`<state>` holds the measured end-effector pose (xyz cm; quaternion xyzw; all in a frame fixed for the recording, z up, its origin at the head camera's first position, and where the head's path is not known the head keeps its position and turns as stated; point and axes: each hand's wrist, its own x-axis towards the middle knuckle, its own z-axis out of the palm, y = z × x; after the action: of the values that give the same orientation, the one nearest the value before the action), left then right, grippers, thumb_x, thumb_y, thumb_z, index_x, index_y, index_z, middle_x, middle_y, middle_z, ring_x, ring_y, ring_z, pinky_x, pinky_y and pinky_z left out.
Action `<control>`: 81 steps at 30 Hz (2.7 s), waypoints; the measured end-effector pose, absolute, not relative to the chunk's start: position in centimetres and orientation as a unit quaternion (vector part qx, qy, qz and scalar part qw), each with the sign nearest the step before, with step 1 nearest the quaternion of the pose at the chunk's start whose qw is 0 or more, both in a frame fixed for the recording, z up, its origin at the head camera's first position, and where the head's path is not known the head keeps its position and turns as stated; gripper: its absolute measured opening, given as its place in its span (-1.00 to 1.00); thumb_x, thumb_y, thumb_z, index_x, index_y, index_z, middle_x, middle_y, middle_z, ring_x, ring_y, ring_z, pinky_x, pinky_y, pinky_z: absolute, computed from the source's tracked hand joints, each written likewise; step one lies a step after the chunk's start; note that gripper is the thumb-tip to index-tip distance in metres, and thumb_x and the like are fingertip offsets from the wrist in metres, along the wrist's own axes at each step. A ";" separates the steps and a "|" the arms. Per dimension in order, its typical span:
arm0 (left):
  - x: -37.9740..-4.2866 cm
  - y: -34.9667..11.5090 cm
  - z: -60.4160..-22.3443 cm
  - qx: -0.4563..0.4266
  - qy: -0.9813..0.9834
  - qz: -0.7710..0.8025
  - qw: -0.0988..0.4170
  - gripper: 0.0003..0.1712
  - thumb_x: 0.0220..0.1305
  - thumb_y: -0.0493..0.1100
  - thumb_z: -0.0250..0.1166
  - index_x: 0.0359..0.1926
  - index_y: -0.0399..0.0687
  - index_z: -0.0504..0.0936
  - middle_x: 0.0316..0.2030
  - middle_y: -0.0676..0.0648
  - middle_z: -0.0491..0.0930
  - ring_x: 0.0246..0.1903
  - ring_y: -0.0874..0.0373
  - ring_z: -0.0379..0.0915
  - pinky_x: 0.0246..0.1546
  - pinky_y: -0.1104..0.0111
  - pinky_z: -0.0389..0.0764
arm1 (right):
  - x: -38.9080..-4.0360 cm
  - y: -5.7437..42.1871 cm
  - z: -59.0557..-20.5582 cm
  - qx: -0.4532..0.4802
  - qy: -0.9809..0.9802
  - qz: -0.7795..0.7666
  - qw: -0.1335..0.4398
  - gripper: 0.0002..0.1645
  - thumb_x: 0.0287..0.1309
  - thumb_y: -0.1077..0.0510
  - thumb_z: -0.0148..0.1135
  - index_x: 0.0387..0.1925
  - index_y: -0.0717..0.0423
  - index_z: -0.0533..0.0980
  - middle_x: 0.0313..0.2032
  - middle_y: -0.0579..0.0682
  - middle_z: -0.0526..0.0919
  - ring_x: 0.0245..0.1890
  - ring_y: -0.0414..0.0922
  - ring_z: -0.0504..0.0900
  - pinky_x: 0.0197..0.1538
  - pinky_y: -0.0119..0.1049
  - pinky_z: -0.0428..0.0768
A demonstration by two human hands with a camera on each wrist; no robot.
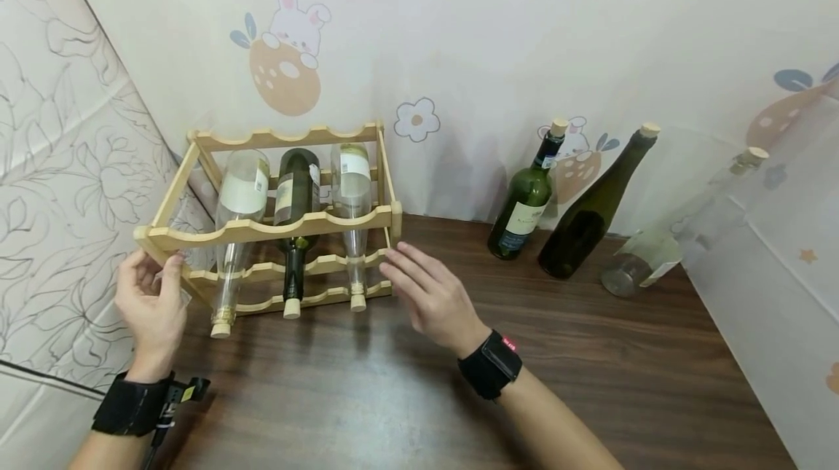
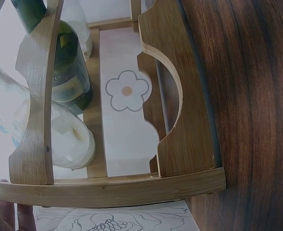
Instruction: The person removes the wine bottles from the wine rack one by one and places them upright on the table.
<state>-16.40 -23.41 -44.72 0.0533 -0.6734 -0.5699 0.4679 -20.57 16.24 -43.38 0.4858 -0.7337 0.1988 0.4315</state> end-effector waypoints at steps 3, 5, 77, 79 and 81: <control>-16.4 -23.4 -44.8 0.054 -0.675 -0.568 0.469 -0.63 0.40 -0.43 0.32 0.20 -0.30 0.62 -0.08 0.29 0.67 -0.07 0.37 0.63 -0.14 0.58 0.63 | -20.5 15.5 -44.6 0.489 -0.753 0.183 0.401 -0.57 0.52 0.20 0.17 0.30 0.30 0.55 0.31 0.26 0.62 0.30 0.23 0.63 0.50 -0.10 0.52; -16.4 -23.4 -44.7 0.057 -0.674 -0.568 0.469 -0.62 0.39 -0.43 0.33 0.20 -0.30 0.62 -0.08 0.28 0.68 -0.07 0.37 0.63 -0.14 0.58 0.62 | -20.5 15.1 -45.1 0.481 -0.773 0.177 0.374 -0.52 0.56 0.15 0.14 0.37 0.26 0.51 0.38 0.26 0.56 0.38 0.21 0.56 0.53 -0.10 0.48; -16.5 -23.4 -45.0 0.068 -0.672 -0.564 0.475 -0.58 0.37 -0.46 0.33 0.21 -0.49 0.56 -0.08 0.28 0.69 -0.10 0.37 0.63 -0.08 0.63 0.63 | -25.5 8.5 -44.7 0.460 -0.718 0.207 0.480 -0.68 0.46 0.44 0.14 0.14 0.34 0.62 -0.06 0.18 0.78 0.05 0.08 0.78 0.17 -0.19 0.76; -16.6 -23.4 -45.0 0.069 -0.672 -0.564 0.475 -0.58 0.37 -0.46 0.33 0.21 -0.49 0.56 -0.08 0.28 0.69 -0.11 0.38 0.63 -0.07 0.63 0.63 | -25.5 8.4 -44.9 0.462 -0.714 0.208 0.483 -0.68 0.45 0.44 0.14 0.14 0.34 0.63 -0.03 0.19 0.77 0.11 0.11 0.76 0.22 -0.17 0.74; -16.6 -23.5 -45.0 0.069 -0.673 -0.563 0.475 -0.58 0.37 -0.45 0.34 0.22 -0.48 0.56 -0.08 0.28 0.68 -0.11 0.38 0.63 -0.08 0.64 0.63 | -25.5 8.5 -45.0 0.467 -0.708 0.210 0.486 -0.70 0.47 0.42 0.13 0.13 0.34 0.63 0.00 0.20 0.77 0.14 0.12 0.75 0.24 -0.13 0.73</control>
<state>-16.56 -23.46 -44.99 0.0693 -0.6731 -0.5629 0.4747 -25.49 8.47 -44.99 0.4668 -0.7084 0.2101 0.4859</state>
